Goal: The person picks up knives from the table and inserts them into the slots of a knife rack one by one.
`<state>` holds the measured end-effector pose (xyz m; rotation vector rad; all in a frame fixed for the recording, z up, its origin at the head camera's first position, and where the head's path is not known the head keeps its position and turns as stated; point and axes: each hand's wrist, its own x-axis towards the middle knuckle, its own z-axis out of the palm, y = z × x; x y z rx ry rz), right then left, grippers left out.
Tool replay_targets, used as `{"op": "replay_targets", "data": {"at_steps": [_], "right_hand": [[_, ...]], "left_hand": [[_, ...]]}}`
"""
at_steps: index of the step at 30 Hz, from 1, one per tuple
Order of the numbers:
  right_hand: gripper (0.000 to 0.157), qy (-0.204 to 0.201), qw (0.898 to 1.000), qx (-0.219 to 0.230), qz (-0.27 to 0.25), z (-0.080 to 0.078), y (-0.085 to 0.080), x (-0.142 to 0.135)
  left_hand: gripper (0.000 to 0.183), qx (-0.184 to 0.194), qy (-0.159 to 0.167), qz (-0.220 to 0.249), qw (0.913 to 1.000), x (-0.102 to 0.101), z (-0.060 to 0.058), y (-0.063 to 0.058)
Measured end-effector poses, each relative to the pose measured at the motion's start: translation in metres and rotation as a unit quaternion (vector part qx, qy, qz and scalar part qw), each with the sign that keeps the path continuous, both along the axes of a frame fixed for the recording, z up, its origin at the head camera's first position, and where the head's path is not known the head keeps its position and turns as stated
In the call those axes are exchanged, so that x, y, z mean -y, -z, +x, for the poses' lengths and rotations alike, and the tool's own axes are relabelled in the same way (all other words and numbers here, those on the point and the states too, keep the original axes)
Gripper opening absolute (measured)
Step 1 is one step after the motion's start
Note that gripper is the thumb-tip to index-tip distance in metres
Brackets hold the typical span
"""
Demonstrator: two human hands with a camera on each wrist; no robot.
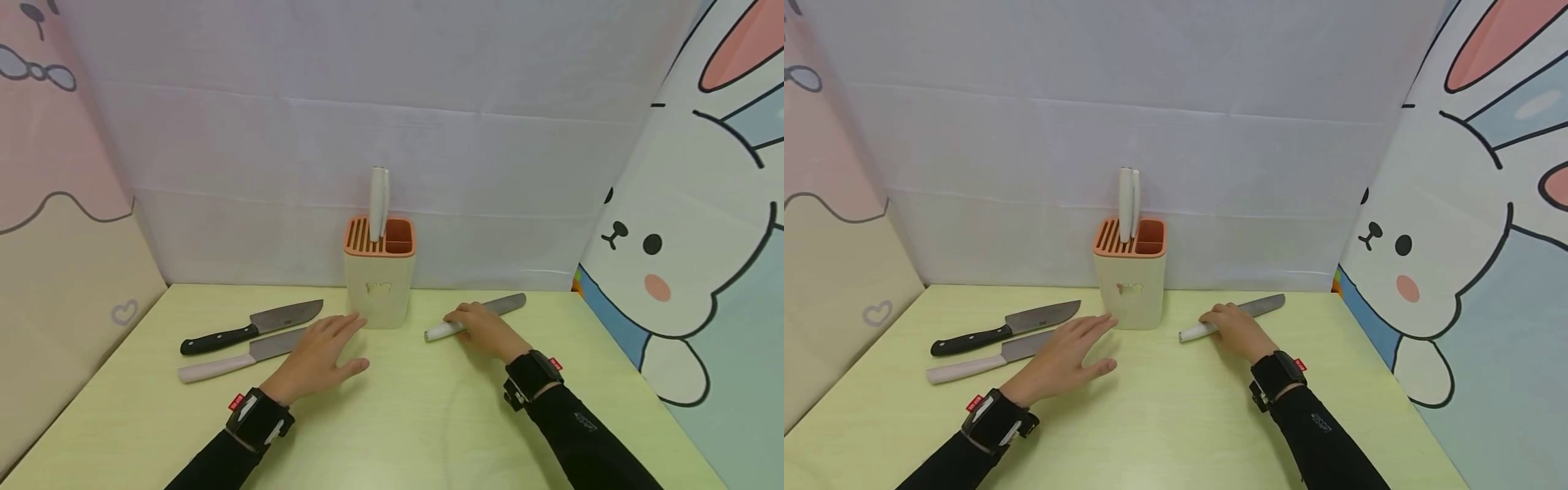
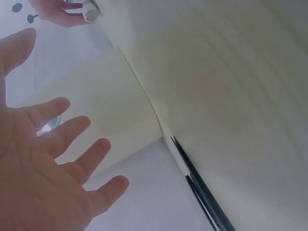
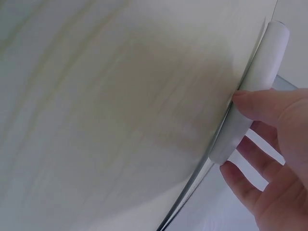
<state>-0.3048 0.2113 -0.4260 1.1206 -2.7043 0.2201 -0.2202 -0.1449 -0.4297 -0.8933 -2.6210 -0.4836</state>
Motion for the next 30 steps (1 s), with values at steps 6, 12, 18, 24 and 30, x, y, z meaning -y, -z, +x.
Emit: {"op": "replay_targets", "data": {"at_steps": [6, 12, 18, 24, 30], "right_hand": [[0.035, -0.008, 1.0, -0.002, -0.005, -0.0037, 0.0019, -0.0003], [0.032, -0.01, 1.0, 0.005, -0.011, -0.0038, -0.002, 0.0015], [0.034, -0.011, 1.0, 0.006, -0.013, -0.003, -0.0015, 0.0016], [0.034, -0.022, 1.0, 0.01, -0.016, -0.0016, -0.0009, 0.0015], [0.032, -0.044, 0.999, 0.006, -0.013, 0.0035, -0.0021, 0.0016]], "left_hand": [[0.071, 0.007, 0.003, 0.003, 1.0, -0.0011, -0.0005, 0.0005], [0.073, 0.013, -0.002, 0.01, 0.9999, 0.0019, -0.0024, -0.0031], [0.072, 0.012, -0.004, 0.002, 0.9999, 0.0029, -0.0026, -0.0037], [0.073, 0.016, -0.009, 0.005, 0.9998, 0.0033, -0.0019, -0.002], [0.074, 0.029, -0.003, 0.023, 0.9993, 0.0031, -0.0015, -0.0003]]}}
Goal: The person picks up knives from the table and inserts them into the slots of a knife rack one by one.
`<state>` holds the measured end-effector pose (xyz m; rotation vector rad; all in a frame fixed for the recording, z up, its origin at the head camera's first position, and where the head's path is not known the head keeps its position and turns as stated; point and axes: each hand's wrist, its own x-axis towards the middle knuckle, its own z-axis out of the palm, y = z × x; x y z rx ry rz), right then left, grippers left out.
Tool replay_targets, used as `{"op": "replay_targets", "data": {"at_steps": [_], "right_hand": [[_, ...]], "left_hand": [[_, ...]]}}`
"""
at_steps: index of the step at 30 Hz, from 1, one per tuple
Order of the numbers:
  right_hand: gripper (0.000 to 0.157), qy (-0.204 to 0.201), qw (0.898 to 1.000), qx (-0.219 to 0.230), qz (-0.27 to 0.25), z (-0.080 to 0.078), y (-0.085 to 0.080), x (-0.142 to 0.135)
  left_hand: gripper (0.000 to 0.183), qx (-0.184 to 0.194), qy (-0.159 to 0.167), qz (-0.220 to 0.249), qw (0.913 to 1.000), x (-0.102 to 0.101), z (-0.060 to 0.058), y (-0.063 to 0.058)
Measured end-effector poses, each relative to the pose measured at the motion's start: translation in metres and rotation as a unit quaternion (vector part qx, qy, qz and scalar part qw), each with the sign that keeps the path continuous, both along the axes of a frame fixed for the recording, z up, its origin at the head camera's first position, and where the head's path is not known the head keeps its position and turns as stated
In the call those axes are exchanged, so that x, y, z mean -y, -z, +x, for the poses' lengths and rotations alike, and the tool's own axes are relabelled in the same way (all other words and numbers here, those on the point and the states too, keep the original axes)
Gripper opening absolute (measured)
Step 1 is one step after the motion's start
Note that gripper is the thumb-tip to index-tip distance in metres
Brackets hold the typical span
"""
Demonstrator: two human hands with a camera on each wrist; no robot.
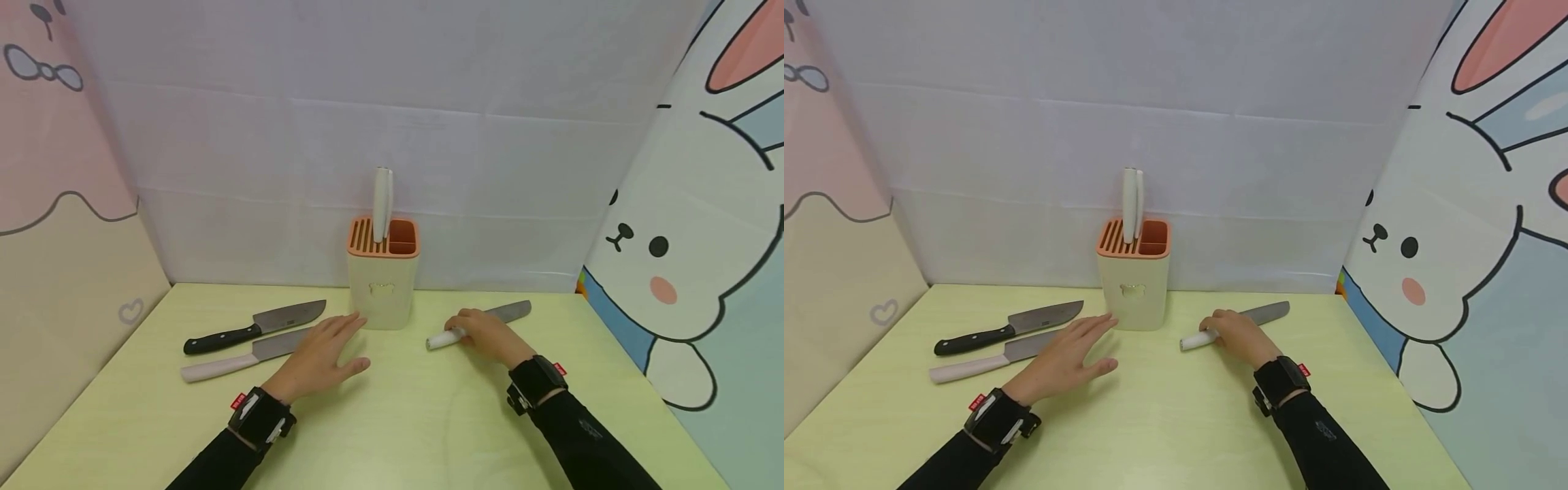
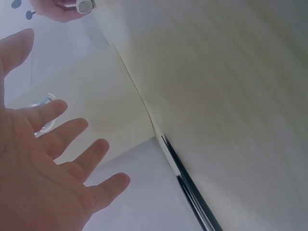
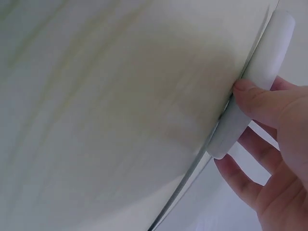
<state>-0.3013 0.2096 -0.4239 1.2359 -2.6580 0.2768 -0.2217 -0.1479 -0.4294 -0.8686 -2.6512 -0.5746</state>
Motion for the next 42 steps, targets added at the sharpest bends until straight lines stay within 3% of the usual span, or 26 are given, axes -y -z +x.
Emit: {"op": "replay_targets", "data": {"at_steps": [11, 28, 36, 42], "right_hand": [[0.038, 0.0, 1.0, -0.024, -0.018, 0.018, -0.02, 0.009], [0.045, -0.025, 0.993, -0.066, -0.097, 0.046, -0.06, 0.036], [0.049, -0.009, 0.986, -0.044, -0.163, 0.059, -0.081, 0.044], [0.046, -0.014, 0.974, -0.022, -0.226, 0.066, -0.093, 0.053]], "left_hand": [[0.075, 0.039, 0.007, 0.035, 0.9986, 0.0, -0.003, 0.004], [0.076, 0.051, 0.008, 0.053, 0.9973, 0.003, -0.003, -0.004], [0.076, 0.052, 0.016, 0.066, 0.9963, -0.005, -0.004, -0.011], [0.076, 0.053, 0.021, 0.078, 0.9954, -0.012, -0.005, -0.016]]}}
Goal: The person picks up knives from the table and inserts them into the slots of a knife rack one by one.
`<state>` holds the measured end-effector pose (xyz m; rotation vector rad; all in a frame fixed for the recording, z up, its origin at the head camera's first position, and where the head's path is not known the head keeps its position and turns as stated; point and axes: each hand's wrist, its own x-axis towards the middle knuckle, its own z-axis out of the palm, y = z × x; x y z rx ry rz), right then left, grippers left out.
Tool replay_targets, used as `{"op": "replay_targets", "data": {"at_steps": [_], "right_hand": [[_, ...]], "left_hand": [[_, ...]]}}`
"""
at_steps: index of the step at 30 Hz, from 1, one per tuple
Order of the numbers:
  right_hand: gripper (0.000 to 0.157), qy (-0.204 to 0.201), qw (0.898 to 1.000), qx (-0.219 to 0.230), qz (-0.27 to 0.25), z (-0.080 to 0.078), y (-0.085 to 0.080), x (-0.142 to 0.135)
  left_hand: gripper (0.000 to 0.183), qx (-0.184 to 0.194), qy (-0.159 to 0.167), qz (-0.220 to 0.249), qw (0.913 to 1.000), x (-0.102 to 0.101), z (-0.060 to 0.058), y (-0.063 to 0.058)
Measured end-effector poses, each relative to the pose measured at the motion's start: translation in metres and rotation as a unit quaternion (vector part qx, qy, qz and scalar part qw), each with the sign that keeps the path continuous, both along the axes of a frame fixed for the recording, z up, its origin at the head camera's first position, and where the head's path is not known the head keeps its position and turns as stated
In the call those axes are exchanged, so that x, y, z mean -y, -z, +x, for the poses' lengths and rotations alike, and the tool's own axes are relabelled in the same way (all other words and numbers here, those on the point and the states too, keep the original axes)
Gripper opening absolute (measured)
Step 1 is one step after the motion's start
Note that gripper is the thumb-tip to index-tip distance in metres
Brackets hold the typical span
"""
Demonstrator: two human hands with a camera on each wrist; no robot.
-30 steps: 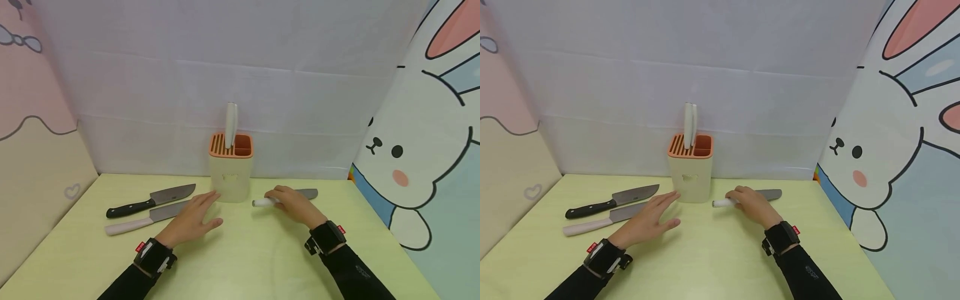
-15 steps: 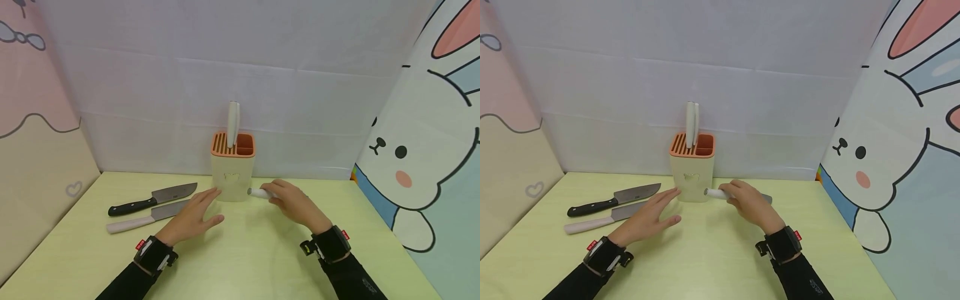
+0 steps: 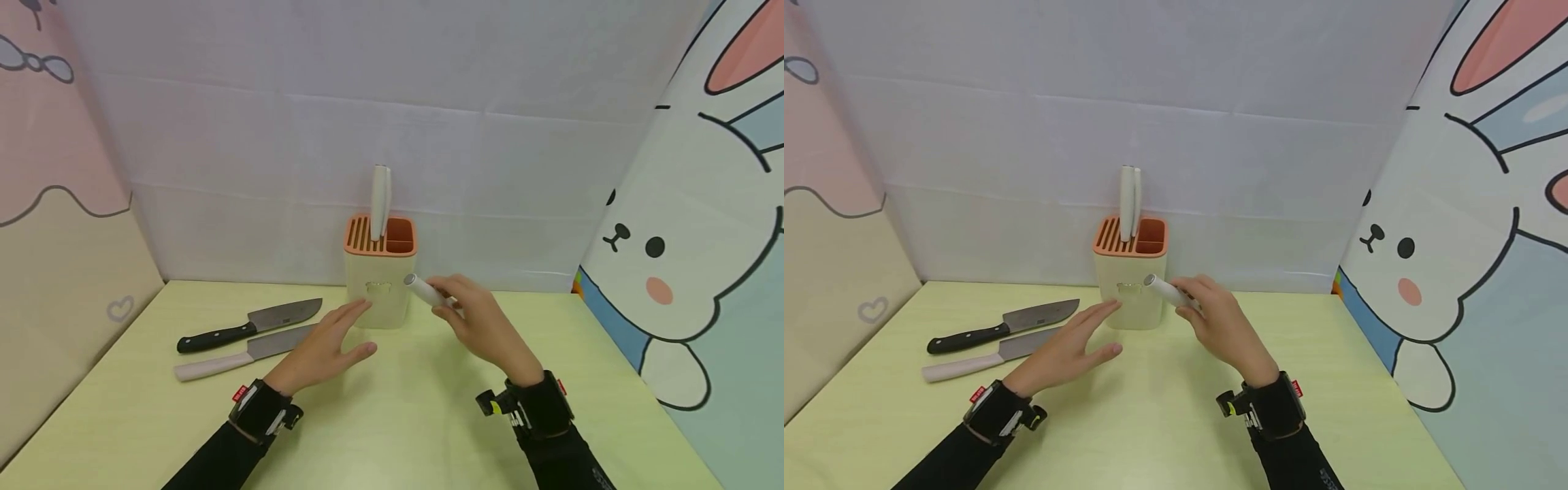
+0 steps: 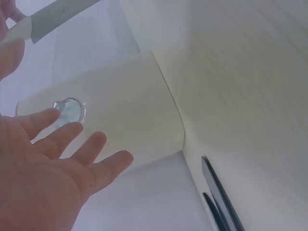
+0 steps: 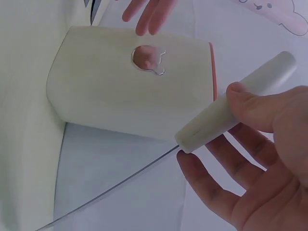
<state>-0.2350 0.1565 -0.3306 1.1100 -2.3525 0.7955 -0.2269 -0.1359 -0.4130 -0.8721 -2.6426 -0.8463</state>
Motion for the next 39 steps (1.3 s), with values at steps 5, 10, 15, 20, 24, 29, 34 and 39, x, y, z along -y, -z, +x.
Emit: {"op": "replay_targets", "data": {"at_steps": [5, 10, 15, 20, 24, 29, 34, 39], "right_hand": [[0.046, -0.003, 0.999, 0.022, -0.048, 0.006, -0.008, 0.014], [0.047, 0.017, 0.996, 0.028, -0.082, 0.009, -0.014, 0.026], [0.045, 0.025, 0.993, 0.027, -0.114, 0.011, -0.018, 0.034], [0.044, 0.018, 0.986, 0.036, -0.159, 0.017, -0.023, 0.044], [0.042, 0.008, 0.979, 0.058, -0.196, 0.031, -0.032, 0.053], [0.039, 0.023, 0.974, 0.074, -0.211, 0.05, -0.045, 0.056], [0.039, 0.016, 0.971, 0.089, -0.222, 0.052, -0.044, 0.056], [0.039, -0.001, 0.964, 0.119, -0.24, 0.049, -0.04, 0.058]], "left_hand": [[0.075, 0.011, 0.0, 0.01, 0.9999, -0.001, -0.001, -0.004], [0.074, 0.002, 0.007, 0.023, 0.9997, -0.001, -0.002, -0.013], [0.073, -0.01, 0.006, 0.033, 0.9994, -0.001, -0.003, -0.025], [0.072, -0.015, 0.005, 0.037, 0.9992, -0.001, -0.005, -0.032], [0.072, -0.007, 0.014, 0.055, 0.9984, -0.004, -0.004, -0.036], [0.072, 0.001, 0.029, 0.07, 0.9971, -0.01, -0.003, -0.039], [0.07, -0.007, 0.031, 0.076, 0.9966, -0.012, -0.004, -0.04], [0.07, -0.009, 0.021, 0.079, 0.9966, -0.007, -0.001, -0.041]]}}
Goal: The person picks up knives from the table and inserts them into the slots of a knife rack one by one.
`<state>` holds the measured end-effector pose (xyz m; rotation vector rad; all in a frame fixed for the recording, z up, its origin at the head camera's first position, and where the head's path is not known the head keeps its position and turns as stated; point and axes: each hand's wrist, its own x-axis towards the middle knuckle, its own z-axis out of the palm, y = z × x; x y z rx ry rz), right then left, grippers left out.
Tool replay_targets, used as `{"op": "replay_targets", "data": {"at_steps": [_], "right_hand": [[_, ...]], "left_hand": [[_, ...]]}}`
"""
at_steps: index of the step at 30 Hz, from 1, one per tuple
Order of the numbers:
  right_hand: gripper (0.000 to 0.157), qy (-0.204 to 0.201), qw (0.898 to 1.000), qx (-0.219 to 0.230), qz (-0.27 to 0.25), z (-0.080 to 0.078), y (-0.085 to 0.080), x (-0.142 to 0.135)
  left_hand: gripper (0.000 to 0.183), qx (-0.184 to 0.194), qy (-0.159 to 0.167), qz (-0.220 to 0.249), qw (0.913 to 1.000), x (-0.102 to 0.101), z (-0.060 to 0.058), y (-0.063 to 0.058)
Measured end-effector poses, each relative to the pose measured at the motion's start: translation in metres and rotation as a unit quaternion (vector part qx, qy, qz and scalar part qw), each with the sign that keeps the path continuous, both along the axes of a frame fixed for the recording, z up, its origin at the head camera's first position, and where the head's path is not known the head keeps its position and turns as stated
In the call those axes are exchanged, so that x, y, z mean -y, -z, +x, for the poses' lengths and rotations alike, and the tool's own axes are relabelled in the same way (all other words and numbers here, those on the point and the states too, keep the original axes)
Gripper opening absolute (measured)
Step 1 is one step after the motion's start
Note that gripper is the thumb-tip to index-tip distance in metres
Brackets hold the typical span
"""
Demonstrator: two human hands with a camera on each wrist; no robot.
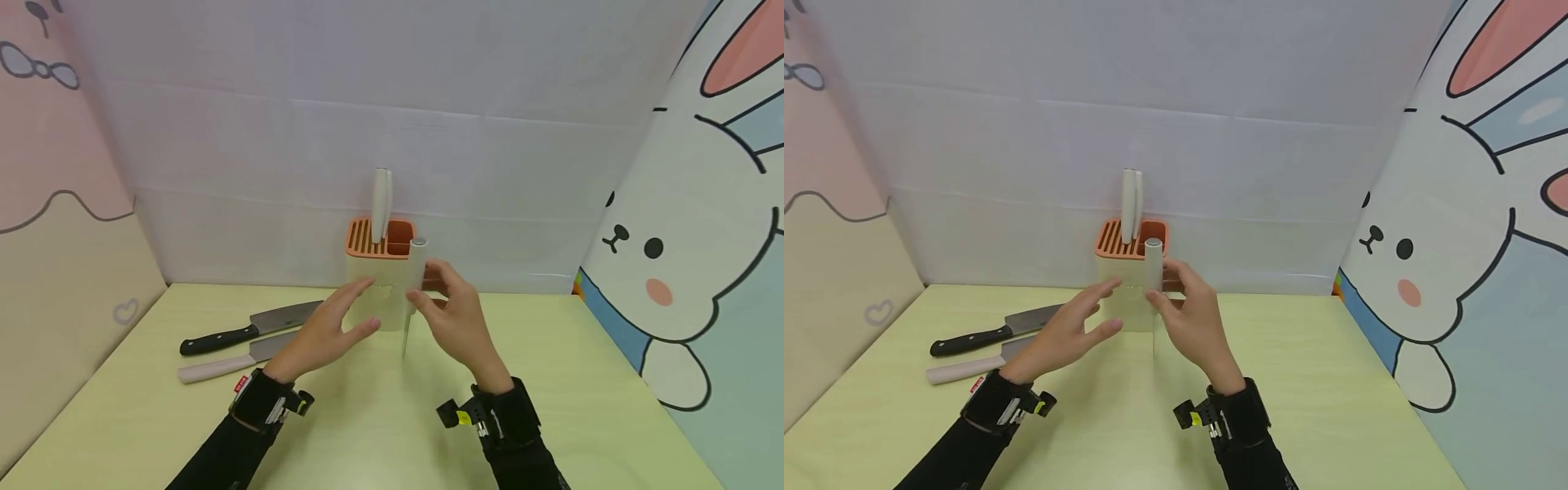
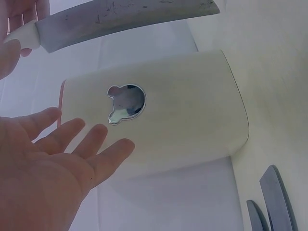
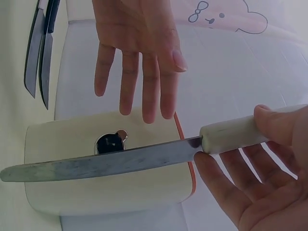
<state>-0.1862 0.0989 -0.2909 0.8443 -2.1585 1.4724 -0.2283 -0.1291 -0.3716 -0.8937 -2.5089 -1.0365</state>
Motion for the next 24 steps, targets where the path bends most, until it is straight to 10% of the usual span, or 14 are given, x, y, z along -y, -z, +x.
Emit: {"op": "replay_targets", "data": {"at_steps": [17, 24], "right_hand": [[0.037, -0.014, 0.998, 0.053, -0.015, 0.002, 0.002, 0.003], [0.038, -0.029, 0.998, 0.051, -0.026, -0.009, 0.014, 0.003]], "left_hand": [[0.059, 0.017, 0.051, 0.101, 0.9934, -0.004, 0.003, -0.012], [0.049, 0.026, 0.065, 0.184, 0.9805, -0.014, 0.033, -0.055]]}}
